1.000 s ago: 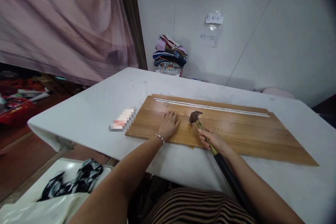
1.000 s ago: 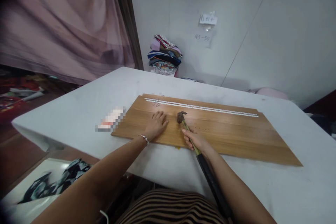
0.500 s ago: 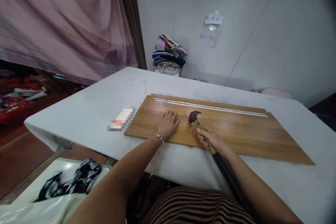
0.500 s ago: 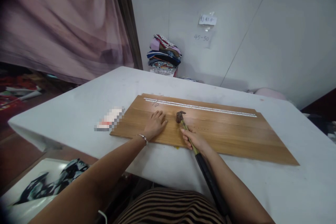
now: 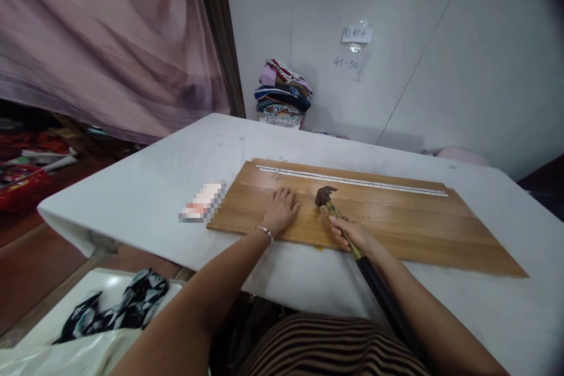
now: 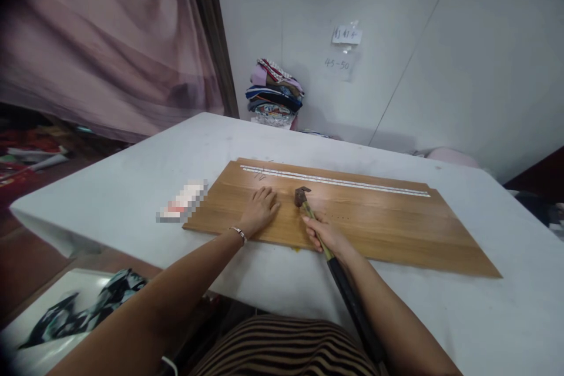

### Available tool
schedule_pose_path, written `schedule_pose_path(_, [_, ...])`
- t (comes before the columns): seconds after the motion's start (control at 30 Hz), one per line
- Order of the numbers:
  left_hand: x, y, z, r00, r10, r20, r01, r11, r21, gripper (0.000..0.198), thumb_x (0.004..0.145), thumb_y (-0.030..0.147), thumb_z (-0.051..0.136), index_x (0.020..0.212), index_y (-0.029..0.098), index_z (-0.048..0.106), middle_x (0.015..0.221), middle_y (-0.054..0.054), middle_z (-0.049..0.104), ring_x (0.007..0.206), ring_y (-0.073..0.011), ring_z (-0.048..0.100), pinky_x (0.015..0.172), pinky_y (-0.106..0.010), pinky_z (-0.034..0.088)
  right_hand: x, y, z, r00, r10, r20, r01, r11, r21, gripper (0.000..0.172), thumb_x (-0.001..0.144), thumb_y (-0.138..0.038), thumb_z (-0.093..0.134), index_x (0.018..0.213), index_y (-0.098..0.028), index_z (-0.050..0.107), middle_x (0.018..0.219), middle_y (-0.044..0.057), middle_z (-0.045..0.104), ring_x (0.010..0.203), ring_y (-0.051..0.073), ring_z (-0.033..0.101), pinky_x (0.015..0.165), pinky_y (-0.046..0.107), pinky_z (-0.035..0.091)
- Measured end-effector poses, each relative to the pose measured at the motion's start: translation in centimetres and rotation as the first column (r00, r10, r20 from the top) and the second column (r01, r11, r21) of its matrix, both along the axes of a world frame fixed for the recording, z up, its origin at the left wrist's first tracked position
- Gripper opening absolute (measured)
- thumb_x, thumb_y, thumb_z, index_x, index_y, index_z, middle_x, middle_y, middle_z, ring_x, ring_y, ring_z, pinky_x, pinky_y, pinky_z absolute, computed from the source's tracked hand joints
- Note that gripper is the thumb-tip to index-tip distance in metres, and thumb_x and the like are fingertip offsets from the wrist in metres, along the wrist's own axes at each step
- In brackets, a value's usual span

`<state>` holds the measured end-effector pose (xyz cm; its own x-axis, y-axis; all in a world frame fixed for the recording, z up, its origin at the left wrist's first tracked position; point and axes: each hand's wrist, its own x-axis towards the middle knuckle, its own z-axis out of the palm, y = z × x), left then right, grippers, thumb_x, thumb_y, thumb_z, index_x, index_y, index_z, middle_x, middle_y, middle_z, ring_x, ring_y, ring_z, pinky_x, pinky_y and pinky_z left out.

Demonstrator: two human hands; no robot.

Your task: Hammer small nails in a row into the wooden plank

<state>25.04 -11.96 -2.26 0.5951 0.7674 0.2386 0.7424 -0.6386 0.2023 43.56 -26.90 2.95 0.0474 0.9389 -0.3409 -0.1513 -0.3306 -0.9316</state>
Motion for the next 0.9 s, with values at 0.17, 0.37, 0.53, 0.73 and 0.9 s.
schedule_pose_path(0.17, [0.0,0.0,0.0,1.000,0.008,-0.009,-0.008,1.000,-0.007,0.038,0.097,0.038,0.047,0.126,0.018,0.060,0.145,-0.013,0.053,0.138,-0.0293,0.042,0.115,-0.046,0.031,0.1,0.1,-0.7,1.000,0.015,0.015,-0.015,1.000,0.019,0.047,0.070,-0.061,0.071,0.081,-0.023,0.045,0.054,-0.012,0.044,0.031,0.003,0.033,0.028,0.018,0.027])
schedule_pose_path(0.37, [-0.2,-0.1,0.0,1.000,0.003,0.005,-0.003,1.000,0.002,0.038,0.096,0.038,0.048,0.125,0.016,0.060,0.144,-0.014,0.054,0.137,-0.0300,0.043,0.114,-0.047,0.032,-0.1,0.1,-1.0,0.999,0.026,0.047,-0.027,0.999,0.025,0.051,0.070,-0.067,0.068,0.076,-0.024,0.042,0.048,-0.012,0.043,0.029,0.004,0.030,0.028,0.018,0.025])
schedule_pose_path(0.53, [-0.2,-0.3,0.0,1.000,0.009,0.017,-0.009,1.000,0.008,0.038,0.097,0.040,0.047,0.125,0.018,0.060,0.142,-0.012,0.055,0.134,-0.0284,0.045,0.113,-0.046,0.034,-0.2,0.1,-0.7,0.997,0.021,0.077,-0.023,1.000,0.018,0.052,0.068,-0.067,0.070,0.077,-0.024,0.043,0.048,-0.012,0.042,0.029,0.004,0.030,0.027,0.019,0.026])
schedule_pose_path(0.73, [-0.2,-0.3,0.0,1.000,0.012,0.013,-0.012,1.000,-0.002,0.038,0.096,0.040,0.048,0.124,0.017,0.061,0.142,-0.013,0.056,0.133,-0.0281,0.045,0.113,-0.046,0.033,0.0,0.1,-1.3,0.996,0.031,0.085,-0.032,0.999,0.012,0.054,0.068,-0.071,0.068,0.071,-0.023,0.041,0.047,-0.011,0.041,0.030,0.003,0.030,0.028,0.017,0.027])
schedule_pose_path(0.9, [-0.2,-0.3,-0.1,1.000,0.021,0.016,-0.021,1.000,0.002,0.038,0.096,0.040,0.050,0.124,0.018,0.061,0.141,-0.012,0.056,0.134,-0.0284,0.046,0.113,-0.046,0.034,0.1,0.0,-1.3,0.997,0.022,0.076,-0.023,1.000,0.014,0.054,0.068,-0.070,0.069,0.072,-0.024,0.042,0.048,-0.011,0.041,0.030,0.004,0.030,0.027,0.018,0.026])
